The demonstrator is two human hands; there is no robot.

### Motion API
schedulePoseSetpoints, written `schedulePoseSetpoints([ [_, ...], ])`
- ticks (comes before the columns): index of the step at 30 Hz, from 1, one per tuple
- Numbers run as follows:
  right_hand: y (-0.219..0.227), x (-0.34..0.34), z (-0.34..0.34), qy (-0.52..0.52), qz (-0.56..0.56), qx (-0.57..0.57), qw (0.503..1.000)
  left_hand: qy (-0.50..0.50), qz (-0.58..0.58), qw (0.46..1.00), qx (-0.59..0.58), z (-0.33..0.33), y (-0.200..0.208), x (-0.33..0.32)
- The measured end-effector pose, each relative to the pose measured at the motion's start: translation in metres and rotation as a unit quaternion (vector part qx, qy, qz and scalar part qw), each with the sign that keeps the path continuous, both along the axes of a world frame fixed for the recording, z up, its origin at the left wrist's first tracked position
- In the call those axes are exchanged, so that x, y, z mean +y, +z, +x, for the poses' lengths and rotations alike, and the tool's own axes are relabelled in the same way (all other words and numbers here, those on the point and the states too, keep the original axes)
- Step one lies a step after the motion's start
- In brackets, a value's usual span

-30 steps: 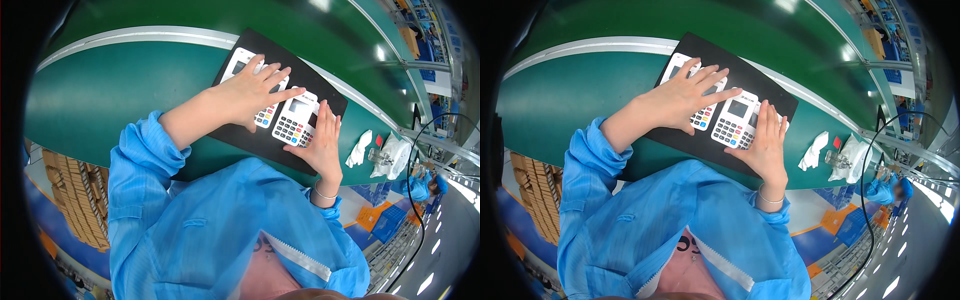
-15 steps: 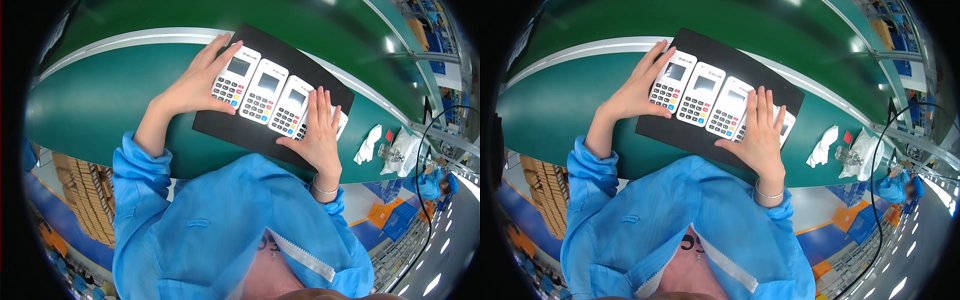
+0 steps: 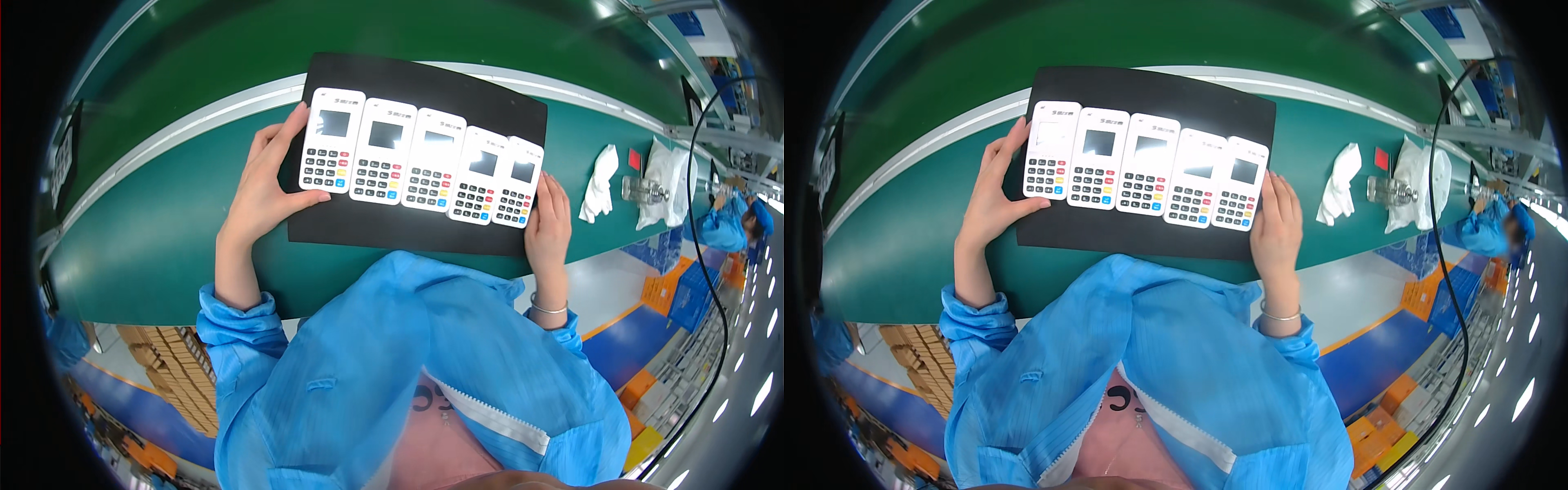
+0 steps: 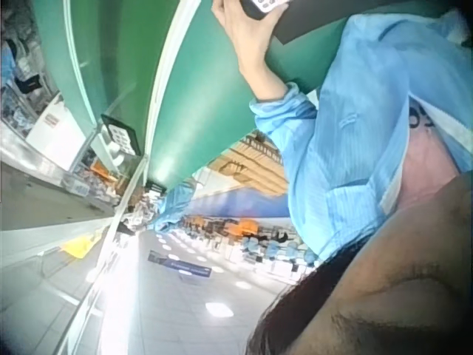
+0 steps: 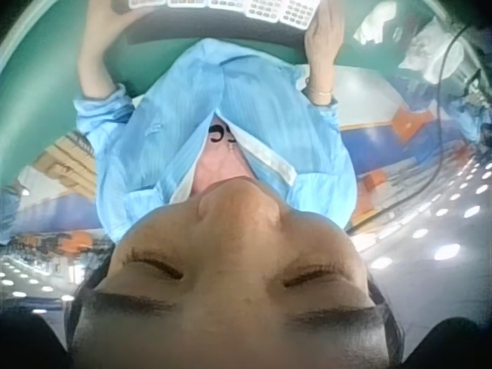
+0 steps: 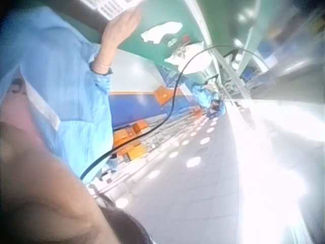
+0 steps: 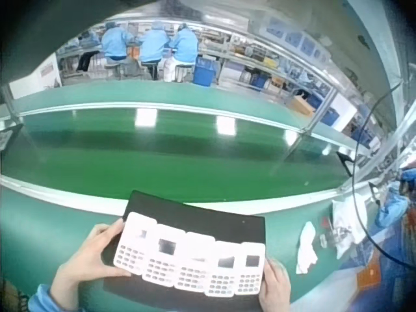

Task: The person wipes the back of five POS machines with a cloth, stacks them to wipe the sides, and uses tweezers to remove debris from the edges. Then, the person flips the machines over to wipe the screens and bodies before arranging them on the work surface.

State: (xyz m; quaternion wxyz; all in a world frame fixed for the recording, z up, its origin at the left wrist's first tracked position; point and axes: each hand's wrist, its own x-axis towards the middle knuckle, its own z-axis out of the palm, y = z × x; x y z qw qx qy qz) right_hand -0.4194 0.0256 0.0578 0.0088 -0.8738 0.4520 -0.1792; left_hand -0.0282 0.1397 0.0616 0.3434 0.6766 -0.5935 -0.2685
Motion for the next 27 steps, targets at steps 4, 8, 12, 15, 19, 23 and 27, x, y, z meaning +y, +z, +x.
schedulePoseSetpoints([
  [4, -0.008, -0.002, 0.009, -0.041, 0.009, -0.037, 0.998, 0.035, 0.014, 0.999, -0.016, -0.011, -0.001, 0.015],
  [8, -0.006, -0.018, 0.013, 0.003, -0.002, -0.02, 1.0, 0.08, -0.009, 0.996, -0.03, -0.028, -0.009, 0.042],
  [12, -0.011, -0.027, 0.021, 0.034, 0.009, -0.066, 0.997, 0.069, -0.037, 0.996, -0.051, -0.027, -0.013, 0.051],
  [15, -0.019, -0.031, 0.014, 0.054, 0.112, -0.125, 0.984, 0.1, -0.016, 0.994, -0.031, -0.032, -0.006, 0.047],
  [19, -0.002, -0.014, 0.016, 0.099, 0.184, -0.093, 0.974, 0.118, -0.027, 0.989, -0.087, -0.036, -0.01, 0.043],
  [23, -0.008, -0.004, 0.034, 0.062, 0.122, -0.041, 0.99, 0.127, -0.05, 0.985, -0.108, -0.032, -0.016, 0.044],
  [27, -0.012, -0.005, 0.04, 0.052, 0.098, -0.063, 0.992, 0.129, -0.061, 0.982, -0.125, -0.031, -0.019, 0.045],
])
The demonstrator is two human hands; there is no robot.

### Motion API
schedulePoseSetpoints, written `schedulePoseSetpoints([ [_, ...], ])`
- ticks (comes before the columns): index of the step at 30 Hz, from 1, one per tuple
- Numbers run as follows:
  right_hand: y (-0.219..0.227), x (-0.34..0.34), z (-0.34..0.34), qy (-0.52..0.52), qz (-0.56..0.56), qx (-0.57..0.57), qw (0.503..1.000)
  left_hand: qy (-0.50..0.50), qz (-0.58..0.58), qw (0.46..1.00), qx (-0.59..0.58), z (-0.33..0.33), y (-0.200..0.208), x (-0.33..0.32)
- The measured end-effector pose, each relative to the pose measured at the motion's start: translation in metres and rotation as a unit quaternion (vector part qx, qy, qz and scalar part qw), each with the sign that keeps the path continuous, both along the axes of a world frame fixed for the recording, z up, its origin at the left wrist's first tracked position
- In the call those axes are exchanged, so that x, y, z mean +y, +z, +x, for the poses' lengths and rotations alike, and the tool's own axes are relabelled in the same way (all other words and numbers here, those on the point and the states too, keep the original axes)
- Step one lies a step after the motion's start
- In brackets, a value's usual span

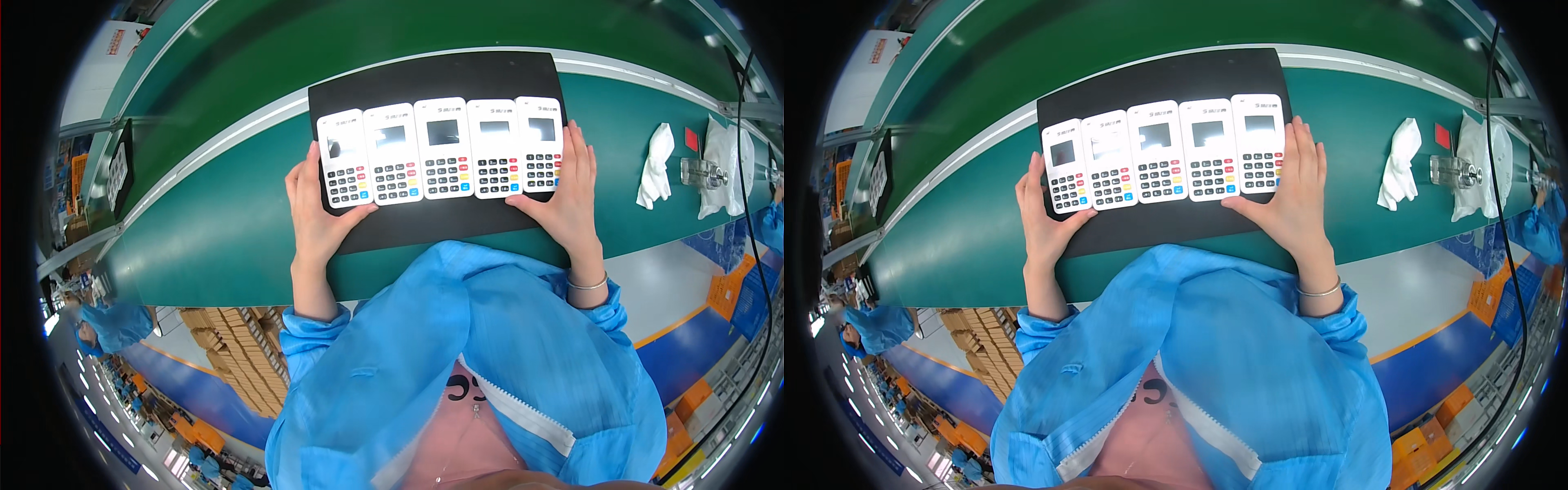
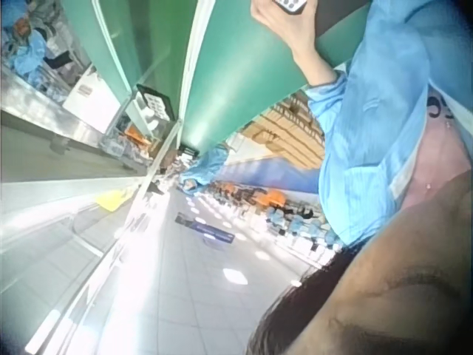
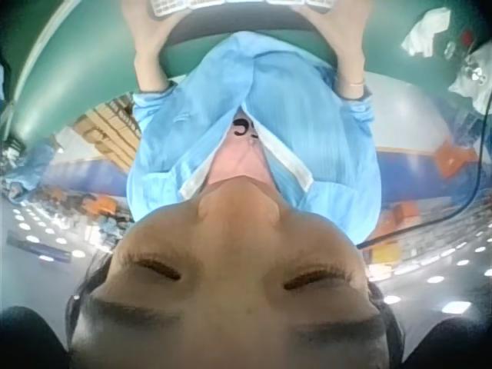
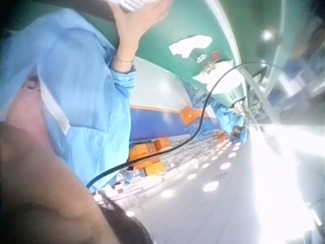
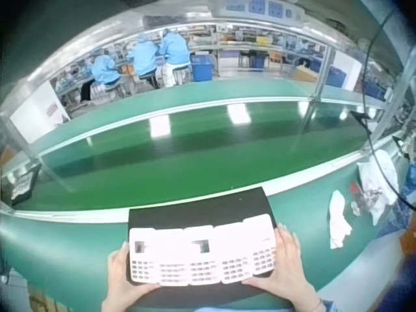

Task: The person wipes the back of five POS machines with a cloth, stacks them to wipe the sides, and uses tweezers to remove debris from the edges. Then, the person flips the machines over to wipe the screens and bodies before arranging them on the work surface.

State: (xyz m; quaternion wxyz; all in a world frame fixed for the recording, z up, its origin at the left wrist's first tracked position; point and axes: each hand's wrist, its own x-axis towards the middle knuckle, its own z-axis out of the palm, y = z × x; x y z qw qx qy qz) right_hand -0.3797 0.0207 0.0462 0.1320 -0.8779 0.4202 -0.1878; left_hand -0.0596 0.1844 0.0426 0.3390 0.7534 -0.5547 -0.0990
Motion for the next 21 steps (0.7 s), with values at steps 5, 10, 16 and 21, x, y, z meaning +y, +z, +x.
schedulePoseSetpoints([
  [5, 0.013, -0.004, -0.004, 0.007, -0.004, 0.04, 0.999, -0.023, 0.014, 0.999, -0.025, 0.003, 0.007, -0.004],
  [10, 0.04, -0.042, -0.004, -0.042, 0.062, -0.177, 0.981, -0.194, -0.065, 0.976, -0.079, -0.023, 0.042, -0.017],
  [16, 0.029, -0.122, 0.052, -0.018, 0.091, -0.192, 0.977, -0.53, -0.1, 0.836, -0.101, -0.134, 0.013, -0.065],
  [21, -0.007, -0.148, 0.065, -0.061, 0.059, -0.16, 0.983, -0.563, -0.088, 0.82, -0.042, -0.167, -0.009, -0.09],
])
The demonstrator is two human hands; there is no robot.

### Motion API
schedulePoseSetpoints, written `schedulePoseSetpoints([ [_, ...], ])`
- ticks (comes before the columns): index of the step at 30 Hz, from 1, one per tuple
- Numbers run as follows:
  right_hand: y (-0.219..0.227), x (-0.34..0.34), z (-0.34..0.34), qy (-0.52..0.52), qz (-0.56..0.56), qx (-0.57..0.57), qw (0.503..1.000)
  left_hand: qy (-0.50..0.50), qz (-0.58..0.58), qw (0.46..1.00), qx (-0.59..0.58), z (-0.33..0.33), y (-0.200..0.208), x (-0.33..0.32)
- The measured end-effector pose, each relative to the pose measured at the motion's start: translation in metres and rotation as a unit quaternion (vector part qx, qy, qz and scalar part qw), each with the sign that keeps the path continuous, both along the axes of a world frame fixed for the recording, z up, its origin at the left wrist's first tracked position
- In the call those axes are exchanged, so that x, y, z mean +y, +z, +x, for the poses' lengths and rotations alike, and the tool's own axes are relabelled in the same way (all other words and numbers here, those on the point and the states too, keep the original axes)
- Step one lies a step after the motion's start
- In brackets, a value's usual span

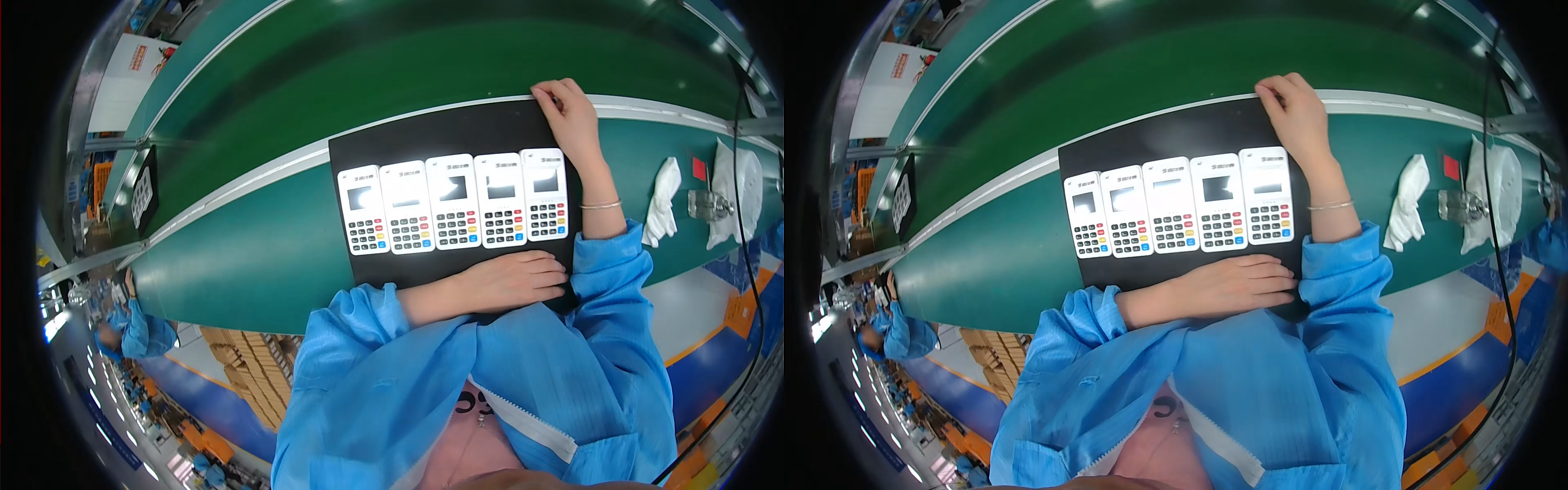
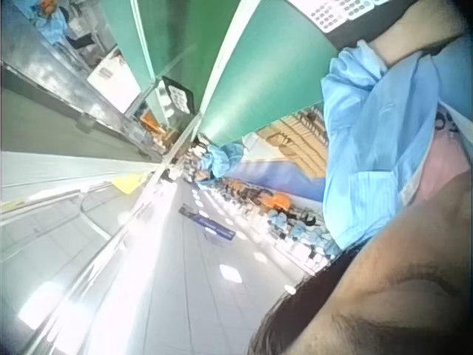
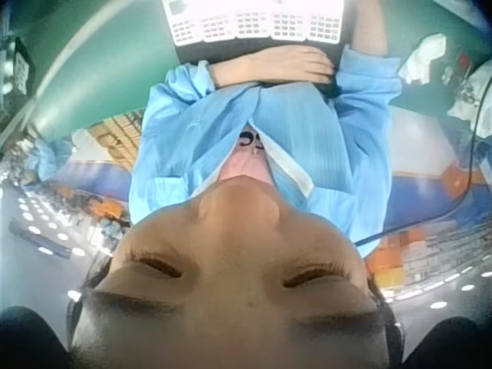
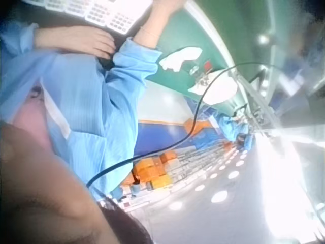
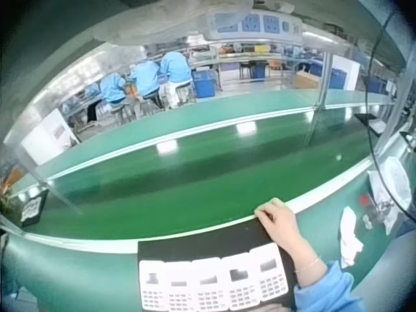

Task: The person wipes the back of five POS machines with a cloth, stacks them to wipe the sides, and uses tweezers to remove debris from the edges. Then, the person flips the machines over to wipe the screens and bodies before arranging them on the work surface.

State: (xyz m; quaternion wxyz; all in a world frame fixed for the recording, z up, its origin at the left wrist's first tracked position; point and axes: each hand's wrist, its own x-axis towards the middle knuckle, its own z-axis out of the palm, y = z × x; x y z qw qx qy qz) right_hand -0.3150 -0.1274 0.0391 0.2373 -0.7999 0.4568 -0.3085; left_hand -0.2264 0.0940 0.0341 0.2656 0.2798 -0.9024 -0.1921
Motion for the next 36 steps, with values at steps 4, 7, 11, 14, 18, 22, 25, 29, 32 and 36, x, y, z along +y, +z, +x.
schedulePoseSetpoints([
  [4, -0.001, -0.005, 0.0, 0.04, -0.016, 0.007, 0.999, -0.039, 0.05, 0.997, 0.045, 0.003, -0.005, -0.001],
  [7, -0.002, -0.006, 0.004, 0.037, -0.023, 0.007, 0.999, -0.031, 0.022, 0.999, -0.005, -0.002, -0.015, 0.003],
  [11, -0.001, -0.006, 0.002, 0.034, 0.004, 0.01, 0.999, 0.014, 0.004, 0.999, 0.05, -0.005, -0.023, 0.006],
  [14, 0.0, -0.006, 0.003, 0.033, -0.001, 0.018, 0.999, 0.045, 0.03, 0.994, 0.095, -0.009, -0.027, 0.009],
  [18, -0.003, -0.007, 0.0, 0.037, -0.027, 0.001, 0.999, 0.053, 0.038, 0.992, 0.108, -0.01, -0.027, 0.01],
  [22, -0.005, -0.007, -0.002, 0.018, 0.024, -0.008, 1.0, 0.07, 0.098, 0.978, 0.17, -0.014, -0.028, 0.014],
  [25, -0.006, -0.008, -0.004, 0.027, 0.013, 0.004, 1.0, 0.068, 0.104, 0.975, 0.185, -0.015, -0.029, 0.013],
  [29, -0.005, -0.009, -0.002, 0.044, -0.021, -0.004, 0.999, 0.06, 0.059, 0.987, 0.134, -0.012, -0.026, 0.013],
  [32, -0.005, -0.011, -0.004, 0.052, -0.023, -0.003, 0.998, 0.033, 0.05, 0.994, 0.086, -0.004, -0.018, 0.009],
  [36, -0.009, -0.011, -0.004, 0.05, -0.039, -0.009, 0.998, 0.024, 0.057, 0.996, 0.068, -0.004, -0.014, 0.009],
])
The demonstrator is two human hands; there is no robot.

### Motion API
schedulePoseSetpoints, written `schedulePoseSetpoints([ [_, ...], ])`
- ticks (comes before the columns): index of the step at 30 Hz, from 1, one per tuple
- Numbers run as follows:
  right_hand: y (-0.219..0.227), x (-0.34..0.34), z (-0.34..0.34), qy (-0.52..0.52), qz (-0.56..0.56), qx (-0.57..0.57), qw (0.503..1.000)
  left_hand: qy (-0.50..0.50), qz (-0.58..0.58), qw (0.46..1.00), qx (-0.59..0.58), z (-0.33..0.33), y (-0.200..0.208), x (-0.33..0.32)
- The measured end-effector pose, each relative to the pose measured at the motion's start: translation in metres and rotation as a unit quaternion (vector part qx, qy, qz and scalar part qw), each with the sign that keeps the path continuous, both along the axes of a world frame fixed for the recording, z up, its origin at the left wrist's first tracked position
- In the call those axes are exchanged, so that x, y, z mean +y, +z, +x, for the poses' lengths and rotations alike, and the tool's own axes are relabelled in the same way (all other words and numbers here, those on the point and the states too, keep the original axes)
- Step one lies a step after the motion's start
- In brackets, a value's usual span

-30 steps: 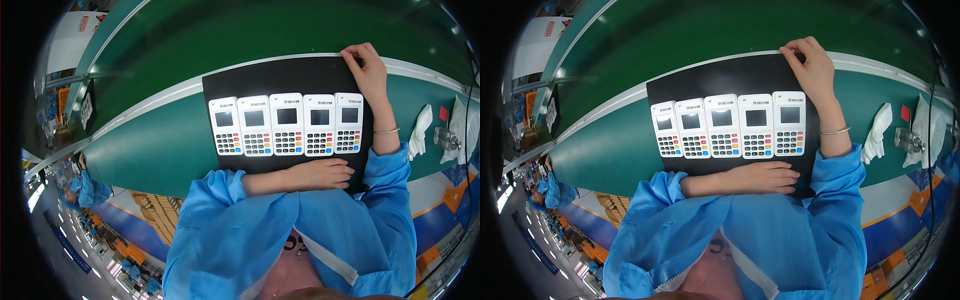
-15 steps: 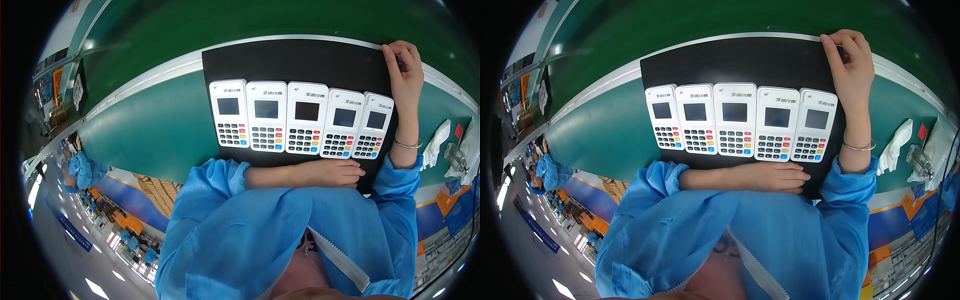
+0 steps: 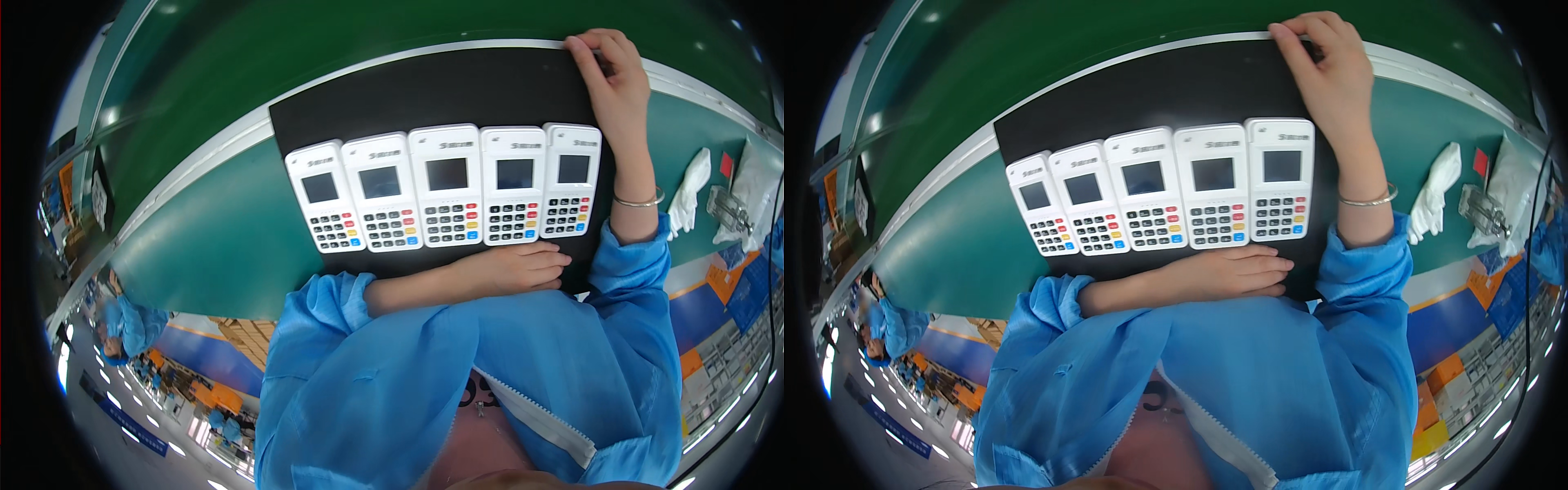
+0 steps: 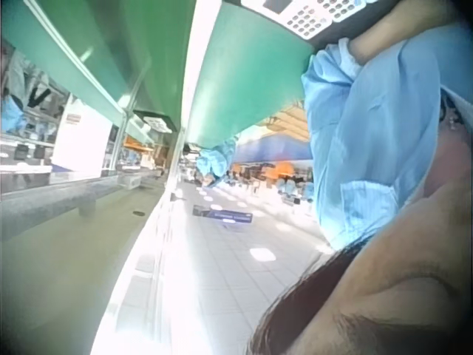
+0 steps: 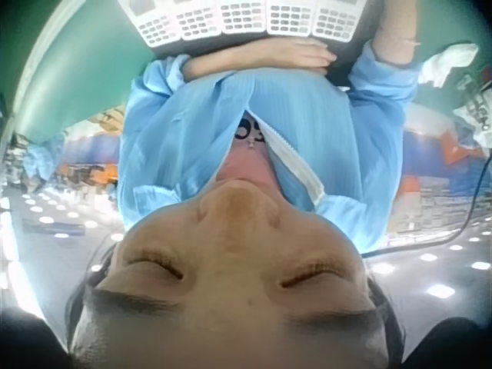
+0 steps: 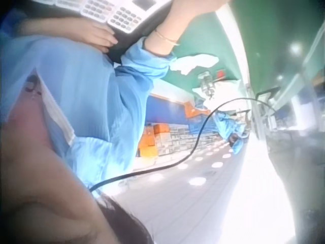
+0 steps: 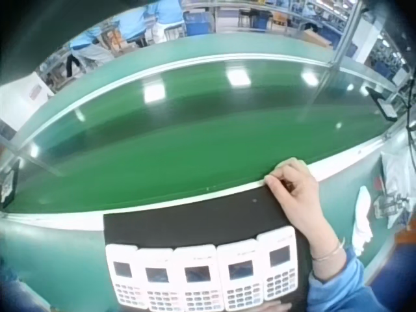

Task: The person wipes the back of five POS machines with a cloth, stacks them to wipe the sides, and uses tweezers to remove debris from the edges. Then, the person flips the machines over to wipe the screens and bodies before arranging them on the work surface.

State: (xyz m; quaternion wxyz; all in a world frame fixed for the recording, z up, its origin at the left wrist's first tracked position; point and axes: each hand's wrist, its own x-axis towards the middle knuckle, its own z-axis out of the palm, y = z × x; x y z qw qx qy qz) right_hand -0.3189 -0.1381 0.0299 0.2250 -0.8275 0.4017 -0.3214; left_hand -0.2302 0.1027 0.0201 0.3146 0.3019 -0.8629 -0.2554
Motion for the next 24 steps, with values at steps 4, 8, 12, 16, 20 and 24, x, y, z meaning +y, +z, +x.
schedulePoseSetpoints([
  [4, 0.0, 0.001, 0.001, 0.018, 0.027, 0.011, 0.999, 0.035, 0.086, 0.994, 0.055, -0.002, -0.006, 0.005],
  [8, -0.001, -0.003, -0.005, 0.021, 0.002, 0.008, 1.0, 0.039, 0.091, 0.992, 0.077, -0.001, -0.003, 0.001],
  [12, 0.001, -0.002, -0.002, 0.012, 0.021, 0.006, 1.0, 0.051, 0.096, 0.99, 0.09, -0.004, -0.007, 0.004],
  [16, 0.0, -0.001, -0.001, 0.004, 0.027, 0.012, 1.0, 0.059, 0.105, 0.987, 0.103, -0.006, -0.007, 0.004],
  [20, -0.004, -0.004, -0.003, 0.021, 0.007, -0.014, 1.0, 0.038, 0.092, 0.992, 0.075, -0.001, -0.002, 0.001],
  [24, 0.025, 0.009, 0.013, -0.002, -0.008, 0.031, 0.999, 0.029, 0.084, 0.995, 0.045, -0.001, -0.002, 0.004],
])
